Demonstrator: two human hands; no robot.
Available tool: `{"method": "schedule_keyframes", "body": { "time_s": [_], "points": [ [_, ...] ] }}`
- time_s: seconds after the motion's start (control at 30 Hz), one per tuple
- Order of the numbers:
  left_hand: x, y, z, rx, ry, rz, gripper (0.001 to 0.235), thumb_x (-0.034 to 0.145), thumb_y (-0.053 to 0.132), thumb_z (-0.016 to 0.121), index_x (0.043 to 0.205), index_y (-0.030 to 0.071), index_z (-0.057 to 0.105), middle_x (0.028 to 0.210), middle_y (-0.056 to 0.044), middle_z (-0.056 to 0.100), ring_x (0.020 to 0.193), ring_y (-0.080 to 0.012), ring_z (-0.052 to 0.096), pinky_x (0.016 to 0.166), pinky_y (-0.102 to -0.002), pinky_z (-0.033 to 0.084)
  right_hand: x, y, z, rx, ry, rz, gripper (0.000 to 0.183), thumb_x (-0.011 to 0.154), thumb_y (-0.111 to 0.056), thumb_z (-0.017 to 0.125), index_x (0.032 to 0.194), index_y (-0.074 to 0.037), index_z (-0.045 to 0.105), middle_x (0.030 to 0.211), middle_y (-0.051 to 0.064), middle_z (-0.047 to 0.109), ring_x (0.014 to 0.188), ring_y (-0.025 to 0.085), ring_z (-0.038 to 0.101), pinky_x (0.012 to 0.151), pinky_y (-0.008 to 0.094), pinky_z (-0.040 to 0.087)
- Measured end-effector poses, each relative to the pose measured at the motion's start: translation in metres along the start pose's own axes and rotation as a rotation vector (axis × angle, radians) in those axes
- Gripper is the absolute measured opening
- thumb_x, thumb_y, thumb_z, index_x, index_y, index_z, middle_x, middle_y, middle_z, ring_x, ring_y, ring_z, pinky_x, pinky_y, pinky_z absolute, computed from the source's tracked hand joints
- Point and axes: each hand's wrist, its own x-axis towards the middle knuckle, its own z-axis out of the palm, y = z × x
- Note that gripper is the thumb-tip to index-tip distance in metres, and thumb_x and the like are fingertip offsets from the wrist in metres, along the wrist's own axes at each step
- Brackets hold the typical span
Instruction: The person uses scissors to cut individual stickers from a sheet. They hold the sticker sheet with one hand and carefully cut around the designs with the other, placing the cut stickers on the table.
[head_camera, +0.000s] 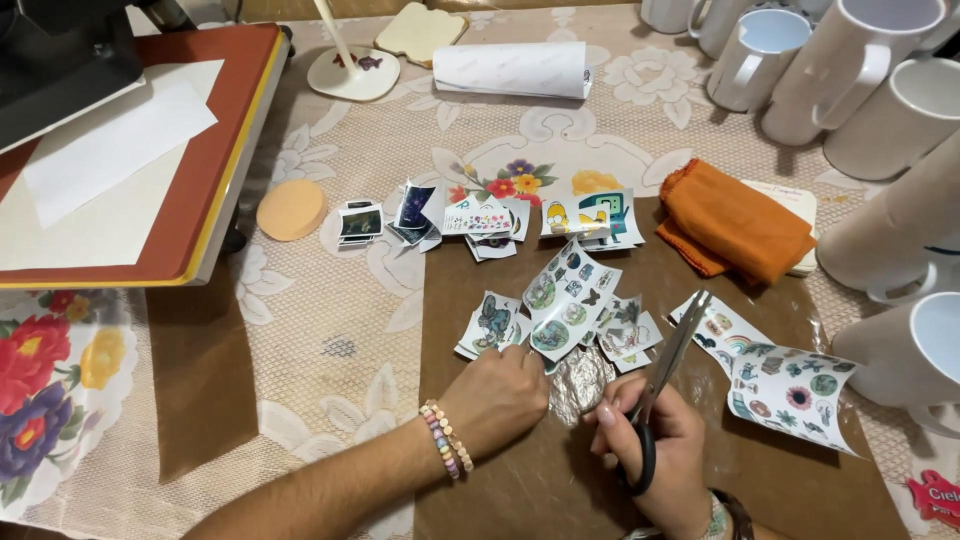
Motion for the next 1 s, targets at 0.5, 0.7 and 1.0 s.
{"method": "schedule_keyframes", "body": {
  "time_s": [0.5,0.7,1.0],
  "points": [
    [-0.012,-0.006,-0.014,-0.153,-0.174,0.154,0.038,0.112,0.023,0.051,0.079,0.008,0.064,0.067,-0.002,0.057,0.061,-0.0152,0.054,0.050,-0.031,0.052,0.022,-0.008,-0.005,-0.163,-0.052,0.057,0.011,0.085,-0.009,0.072,0.086,-0.009,0.061,0.089,0.006,0.071,0.045,0.007,0.057,0.049,0.022,0.055],
    [-0.015,-0.006,-0.019,-0.151,-0.145,0.086,0.029,0.114,0.017,0.039,0.105,-0.001,0.060,0.064,0.000,0.053,0.056,-0.0139,0.051,0.049,-0.030,0.050,0.044,-0.035,-0.007,-0.972,-0.333,-0.131,0.023,0.075,-0.020,0.077,0.098,-0.022,0.075,0.106,-0.009,0.079,0.070,0.010,0.078,0.062,0.028,0.061],
    [-0.027,-0.001,0.003,-0.059,-0.003,0.091,0.038,0.110,0.010,0.040,0.078,0.006,0.059,0.061,-0.002,0.053,0.050,-0.0141,0.051,0.041,-0.027,0.046,0.073,0.001,0.005,-1.394,-0.644,-0.376,0.021,0.075,0.000,0.057,0.089,-0.016,0.057,0.105,-0.003,0.068,0.043,0.018,0.057,0.035,0.034,0.046]
  ]
}}
